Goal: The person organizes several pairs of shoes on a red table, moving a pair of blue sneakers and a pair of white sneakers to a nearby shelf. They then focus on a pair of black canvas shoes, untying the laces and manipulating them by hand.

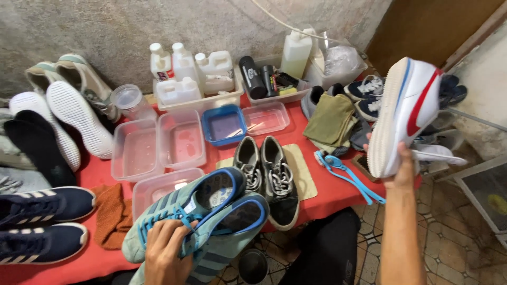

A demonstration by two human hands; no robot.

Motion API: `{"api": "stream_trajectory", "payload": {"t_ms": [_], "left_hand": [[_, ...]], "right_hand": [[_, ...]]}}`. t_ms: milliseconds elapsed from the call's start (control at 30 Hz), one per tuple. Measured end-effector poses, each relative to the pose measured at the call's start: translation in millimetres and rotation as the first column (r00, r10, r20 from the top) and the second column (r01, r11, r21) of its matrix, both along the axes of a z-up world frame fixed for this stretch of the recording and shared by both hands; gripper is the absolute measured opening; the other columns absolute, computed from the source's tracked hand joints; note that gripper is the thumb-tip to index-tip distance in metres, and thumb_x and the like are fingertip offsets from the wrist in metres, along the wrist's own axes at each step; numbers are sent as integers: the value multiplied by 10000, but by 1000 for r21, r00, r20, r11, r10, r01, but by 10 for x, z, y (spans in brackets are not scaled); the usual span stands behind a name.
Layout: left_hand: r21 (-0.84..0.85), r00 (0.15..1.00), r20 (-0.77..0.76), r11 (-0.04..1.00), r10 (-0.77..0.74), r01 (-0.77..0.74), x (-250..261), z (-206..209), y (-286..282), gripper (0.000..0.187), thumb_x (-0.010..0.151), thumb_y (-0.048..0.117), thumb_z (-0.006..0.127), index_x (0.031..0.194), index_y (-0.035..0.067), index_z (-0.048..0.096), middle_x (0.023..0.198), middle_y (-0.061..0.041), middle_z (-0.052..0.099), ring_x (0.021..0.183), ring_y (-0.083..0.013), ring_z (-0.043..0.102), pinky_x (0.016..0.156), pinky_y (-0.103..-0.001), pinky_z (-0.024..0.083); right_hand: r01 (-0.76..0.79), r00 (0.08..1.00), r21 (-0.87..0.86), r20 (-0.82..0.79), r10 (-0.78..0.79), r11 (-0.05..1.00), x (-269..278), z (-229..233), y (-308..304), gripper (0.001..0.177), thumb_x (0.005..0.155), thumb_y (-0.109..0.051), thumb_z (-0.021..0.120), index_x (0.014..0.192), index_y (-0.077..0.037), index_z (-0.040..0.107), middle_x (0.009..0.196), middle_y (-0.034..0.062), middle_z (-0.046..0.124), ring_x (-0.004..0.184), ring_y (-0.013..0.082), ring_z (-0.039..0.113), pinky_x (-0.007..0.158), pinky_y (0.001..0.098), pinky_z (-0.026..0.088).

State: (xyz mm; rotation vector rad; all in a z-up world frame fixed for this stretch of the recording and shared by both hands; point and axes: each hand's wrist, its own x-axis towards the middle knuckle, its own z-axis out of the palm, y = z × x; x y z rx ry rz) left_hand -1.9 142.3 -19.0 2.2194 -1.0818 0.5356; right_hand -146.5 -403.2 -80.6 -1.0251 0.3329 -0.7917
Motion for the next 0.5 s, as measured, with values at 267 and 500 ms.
{"api": "stream_trajectory", "payload": {"t_ms": [267, 500], "left_hand": [[-88, 1000, 7, 996, -21, 21, -120, 180, 100, 120, 918, 25, 621, 1017, 48, 684, 958, -80, 632, 895, -296, 580, 830, -409, 431], [-144, 998, -42, 988, 51, -57, -277, 377, 502, 107, 877, -102, 631, 917, -7, 601, 907, -115, 574, 864, -304, 538, 725, -406, 396]], "right_hand": [[-501, 787, 298, 548, 284, 812, 31, -720, -220, 830, 941, -374, 579, 1649, 13, 385, 1593, 296, 449, 1469, 470, 412, 1204, 693, 246], [-224, 966, -186, -170, 193, 957, 554, -647, 412, 381, 1242, -460, 254, 1607, -356, 288, 1697, -218, 294, 1644, 108, 334, 1421, 533, 290]]}}
